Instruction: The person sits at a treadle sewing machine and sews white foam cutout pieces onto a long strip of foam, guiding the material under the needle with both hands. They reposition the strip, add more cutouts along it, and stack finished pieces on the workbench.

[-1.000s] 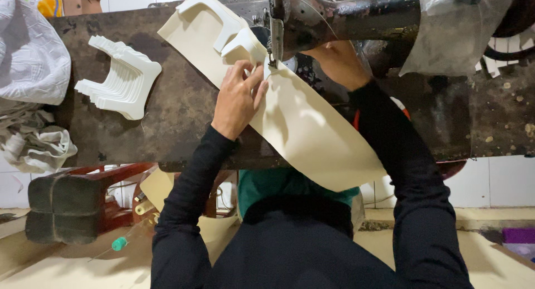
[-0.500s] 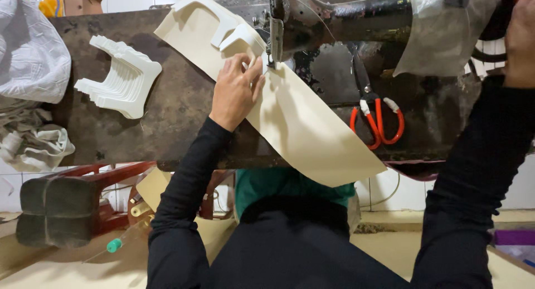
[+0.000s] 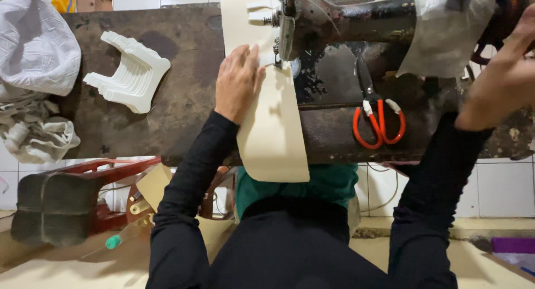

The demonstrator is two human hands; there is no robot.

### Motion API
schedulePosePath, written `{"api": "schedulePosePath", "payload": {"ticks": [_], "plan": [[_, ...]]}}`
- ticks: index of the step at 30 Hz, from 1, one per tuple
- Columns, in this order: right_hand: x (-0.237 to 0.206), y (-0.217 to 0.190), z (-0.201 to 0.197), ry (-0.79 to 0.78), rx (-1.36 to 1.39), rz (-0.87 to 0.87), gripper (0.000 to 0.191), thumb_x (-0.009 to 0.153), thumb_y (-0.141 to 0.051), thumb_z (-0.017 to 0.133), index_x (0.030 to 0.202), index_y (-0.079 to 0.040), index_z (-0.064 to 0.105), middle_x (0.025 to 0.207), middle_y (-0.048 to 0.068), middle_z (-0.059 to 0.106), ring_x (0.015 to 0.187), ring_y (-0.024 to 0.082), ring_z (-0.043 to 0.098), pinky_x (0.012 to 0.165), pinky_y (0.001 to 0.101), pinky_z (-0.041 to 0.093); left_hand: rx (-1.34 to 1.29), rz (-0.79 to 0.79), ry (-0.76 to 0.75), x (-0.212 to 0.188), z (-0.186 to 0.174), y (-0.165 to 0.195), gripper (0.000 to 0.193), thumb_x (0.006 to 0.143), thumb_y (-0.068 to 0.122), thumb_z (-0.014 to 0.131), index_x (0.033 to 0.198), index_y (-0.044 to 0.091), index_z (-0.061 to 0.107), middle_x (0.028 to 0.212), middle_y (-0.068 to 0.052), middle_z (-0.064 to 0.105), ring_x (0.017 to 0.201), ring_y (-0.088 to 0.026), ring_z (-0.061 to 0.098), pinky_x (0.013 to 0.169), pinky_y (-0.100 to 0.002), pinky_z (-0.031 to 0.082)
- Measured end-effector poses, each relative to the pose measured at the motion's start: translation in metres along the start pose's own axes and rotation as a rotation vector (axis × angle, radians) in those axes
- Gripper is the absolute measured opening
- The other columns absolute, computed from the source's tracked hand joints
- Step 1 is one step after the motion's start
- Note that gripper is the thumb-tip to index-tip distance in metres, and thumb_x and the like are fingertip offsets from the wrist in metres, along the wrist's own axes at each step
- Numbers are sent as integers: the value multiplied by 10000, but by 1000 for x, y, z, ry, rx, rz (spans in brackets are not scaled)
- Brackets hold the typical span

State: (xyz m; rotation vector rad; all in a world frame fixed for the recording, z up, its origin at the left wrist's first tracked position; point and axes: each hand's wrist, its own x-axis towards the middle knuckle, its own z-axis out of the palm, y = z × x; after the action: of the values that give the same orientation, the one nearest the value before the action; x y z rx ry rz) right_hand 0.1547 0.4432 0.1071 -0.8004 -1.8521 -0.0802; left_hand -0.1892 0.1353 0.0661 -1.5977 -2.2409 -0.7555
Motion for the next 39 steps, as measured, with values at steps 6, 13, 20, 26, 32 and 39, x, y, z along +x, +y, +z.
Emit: {"api": "schedulePosePath", "payload": {"ticks": [6,13,20,26,32,39], "plan": [[-53,-147,15,-492,619,-74,250,1129,-234,606,1368,-159,617,1180,113,718,1038,204,706,958,326,579,-1,-139,26,-40,-44,-19,449,998,268,717,1335,-4,593,1316,-186,616,1261,-364,567,1078,-460,450],[-16,-181,168,-996,1441,227,292,1119,-255,600,1405,-201,594,1208,104,710,1086,197,708,996,327,572,449,-389,151,-76,-101,-96,385,915,265,779,1191,41,630,1164,-143,626,1164,-337,581,1002,-446,445],[-5,-197,166,-944,1640,515,443,1138,-379,599,1464,-81,561,1381,114,690,1272,202,675,1101,367,571,631,-387,101,-75,-117,-122,312,897,310,816,1025,60,679,1023,-128,651,1062,-292,593,1007,-454,391],[-51,-194,60,-1025,553,-206,967,820,-512,799,1494,58,406,1479,277,494,1397,419,493,1147,510,405,7,-620,-48,-55,-114,-54,237,1017,313,760,1035,80,717,904,-146,754,815,-305,728,724,-440,550],[-86,-207,22,-993,430,-377,1286,716,-703,803,1575,86,261,1641,275,311,1561,451,244,1262,589,183,-818,-298,-145,-45,-53,56,284,966,98,691,1215,4,592,917,-159,759,853,-307,781,719,-365,605],[-78,-207,15,-1035,451,-439,1296,674,-788,749,1550,63,316,1615,255,347,1527,457,258,1231,615,153,-135,115,81,-22,-33,51,342,854,52,673,1195,71,648,1234,-122,643,1212,-351,602,999,-451,481]]}}
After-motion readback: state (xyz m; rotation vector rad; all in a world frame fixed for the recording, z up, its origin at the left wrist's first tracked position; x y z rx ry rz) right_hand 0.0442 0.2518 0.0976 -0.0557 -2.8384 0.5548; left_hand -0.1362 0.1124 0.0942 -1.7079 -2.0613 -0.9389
